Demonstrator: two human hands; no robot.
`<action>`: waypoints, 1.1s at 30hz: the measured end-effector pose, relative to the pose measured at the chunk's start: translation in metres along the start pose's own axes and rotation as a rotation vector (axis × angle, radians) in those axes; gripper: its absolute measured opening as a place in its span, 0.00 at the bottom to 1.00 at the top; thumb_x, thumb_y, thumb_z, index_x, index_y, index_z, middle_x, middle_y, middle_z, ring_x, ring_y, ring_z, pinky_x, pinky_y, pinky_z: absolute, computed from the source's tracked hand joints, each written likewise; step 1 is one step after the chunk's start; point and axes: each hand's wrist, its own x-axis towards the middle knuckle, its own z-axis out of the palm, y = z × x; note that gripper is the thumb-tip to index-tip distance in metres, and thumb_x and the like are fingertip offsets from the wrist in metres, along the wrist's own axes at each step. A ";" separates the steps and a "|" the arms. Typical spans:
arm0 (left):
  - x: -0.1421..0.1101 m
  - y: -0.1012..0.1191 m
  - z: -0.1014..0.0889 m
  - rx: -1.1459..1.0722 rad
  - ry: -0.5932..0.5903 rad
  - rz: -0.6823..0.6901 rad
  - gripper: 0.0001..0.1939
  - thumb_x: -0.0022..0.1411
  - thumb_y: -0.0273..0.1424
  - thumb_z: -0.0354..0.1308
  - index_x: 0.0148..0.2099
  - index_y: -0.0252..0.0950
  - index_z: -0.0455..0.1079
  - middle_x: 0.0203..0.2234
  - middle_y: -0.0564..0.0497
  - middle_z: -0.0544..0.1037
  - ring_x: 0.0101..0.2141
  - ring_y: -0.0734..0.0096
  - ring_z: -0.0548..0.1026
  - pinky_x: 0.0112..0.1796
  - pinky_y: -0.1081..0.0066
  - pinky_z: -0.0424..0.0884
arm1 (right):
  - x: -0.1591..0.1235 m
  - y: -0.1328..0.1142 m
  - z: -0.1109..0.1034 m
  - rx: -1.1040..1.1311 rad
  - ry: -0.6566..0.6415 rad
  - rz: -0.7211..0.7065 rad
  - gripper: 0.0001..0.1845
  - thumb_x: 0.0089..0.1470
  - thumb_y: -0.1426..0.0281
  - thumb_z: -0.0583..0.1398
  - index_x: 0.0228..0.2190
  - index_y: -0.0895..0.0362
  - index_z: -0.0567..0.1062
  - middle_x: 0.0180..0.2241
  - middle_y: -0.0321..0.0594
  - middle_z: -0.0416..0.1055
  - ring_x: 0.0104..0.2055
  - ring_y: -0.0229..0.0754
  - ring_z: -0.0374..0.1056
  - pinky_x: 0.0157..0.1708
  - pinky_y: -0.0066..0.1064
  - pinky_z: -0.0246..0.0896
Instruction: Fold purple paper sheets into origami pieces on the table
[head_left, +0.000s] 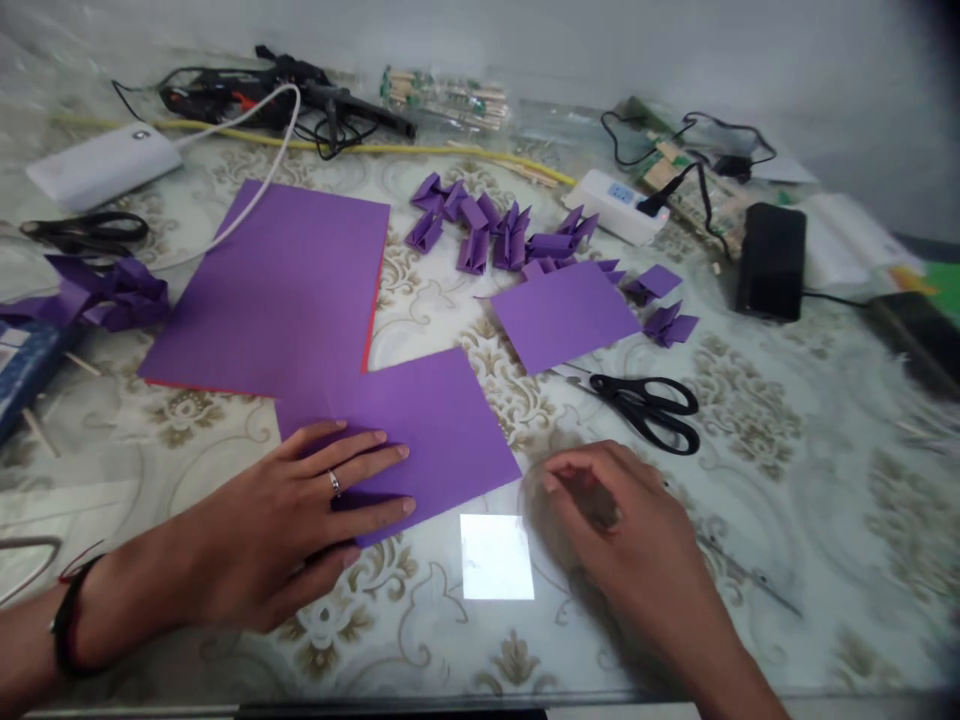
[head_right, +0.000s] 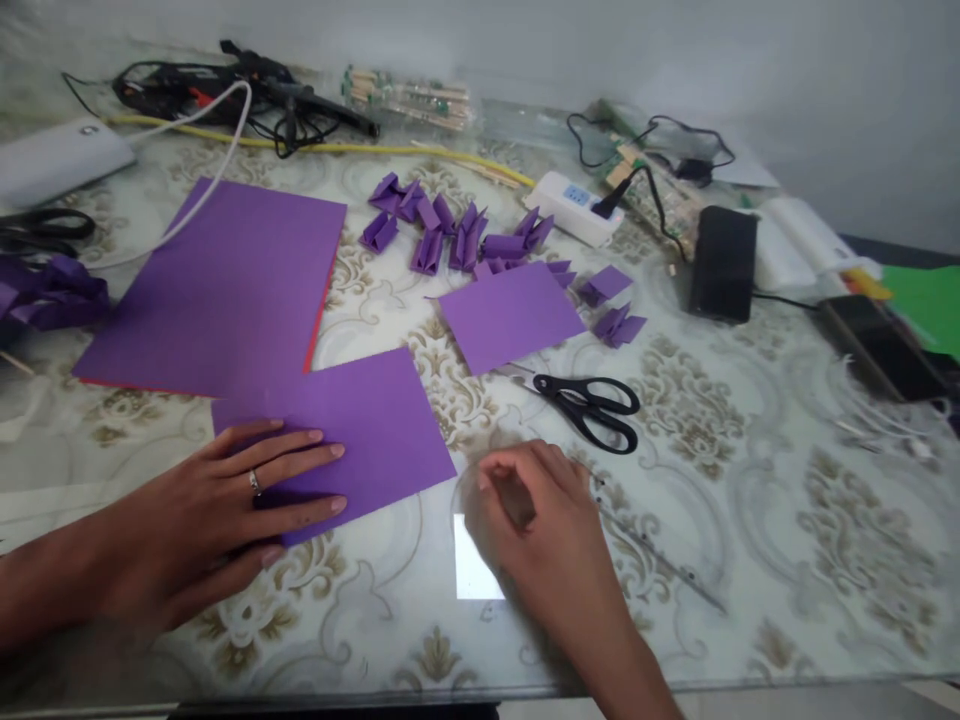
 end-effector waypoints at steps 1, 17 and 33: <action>0.000 0.005 0.000 0.002 0.007 -0.019 0.33 0.71 0.31 0.59 0.75 0.51 0.64 0.73 0.46 0.69 0.68 0.46 0.69 0.68 0.47 0.59 | -0.001 -0.003 -0.001 0.020 0.004 0.006 0.05 0.67 0.67 0.59 0.38 0.50 0.76 0.36 0.37 0.77 0.36 0.47 0.75 0.34 0.40 0.66; 0.026 0.045 -0.004 -0.093 -0.003 -0.095 0.30 0.71 0.42 0.64 0.70 0.37 0.70 0.70 0.34 0.70 0.67 0.33 0.70 0.62 0.37 0.72 | 0.011 -0.044 0.032 -0.197 -0.190 -0.397 0.26 0.70 0.69 0.60 0.67 0.59 0.71 0.71 0.58 0.65 0.74 0.64 0.61 0.70 0.69 0.59; 0.028 0.006 0.017 0.009 0.187 -0.081 0.29 0.73 0.38 0.62 0.71 0.36 0.65 0.76 0.29 0.60 0.75 0.38 0.59 0.71 0.37 0.61 | 0.060 -0.034 0.022 -0.101 -0.377 -0.725 0.39 0.52 0.88 0.59 0.62 0.52 0.77 0.67 0.41 0.74 0.75 0.47 0.59 0.74 0.53 0.56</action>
